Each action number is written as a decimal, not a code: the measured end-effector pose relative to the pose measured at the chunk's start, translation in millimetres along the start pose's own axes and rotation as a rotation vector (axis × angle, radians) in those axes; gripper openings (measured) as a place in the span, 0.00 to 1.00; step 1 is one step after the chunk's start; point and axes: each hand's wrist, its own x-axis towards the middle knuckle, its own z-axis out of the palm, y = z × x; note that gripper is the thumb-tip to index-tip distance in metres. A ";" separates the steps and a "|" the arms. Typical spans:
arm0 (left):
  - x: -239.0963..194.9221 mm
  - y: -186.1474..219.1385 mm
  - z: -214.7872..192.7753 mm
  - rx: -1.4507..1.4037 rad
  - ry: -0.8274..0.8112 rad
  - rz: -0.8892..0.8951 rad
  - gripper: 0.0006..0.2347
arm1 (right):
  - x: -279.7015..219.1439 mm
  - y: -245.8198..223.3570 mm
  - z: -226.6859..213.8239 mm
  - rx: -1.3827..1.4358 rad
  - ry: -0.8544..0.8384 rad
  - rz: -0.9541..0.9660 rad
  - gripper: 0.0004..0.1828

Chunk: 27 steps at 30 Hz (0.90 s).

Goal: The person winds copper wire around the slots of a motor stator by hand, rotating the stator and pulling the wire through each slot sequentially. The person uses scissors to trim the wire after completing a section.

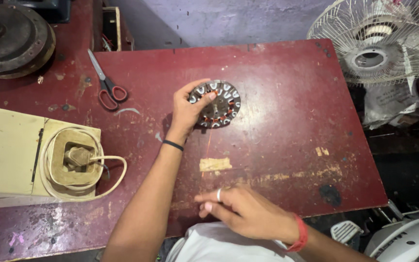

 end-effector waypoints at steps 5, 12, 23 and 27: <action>-0.4 -2.2 2.1 -0.009 0.025 -0.019 0.14 | 22.6 16.2 -46.4 -0.255 0.337 0.260 0.16; 0.6 -4.4 2.0 0.014 0.025 0.041 0.15 | 135.5 96.1 -106.4 0.095 0.684 -0.285 0.32; -16.8 -12.9 -1.3 -0.113 0.026 0.005 0.18 | 167.1 131.7 -101.8 0.471 0.548 -0.212 0.34; -18.6 -17.6 1.1 -0.121 0.055 0.001 0.19 | 169.2 140.4 -95.3 0.428 0.599 -0.276 0.30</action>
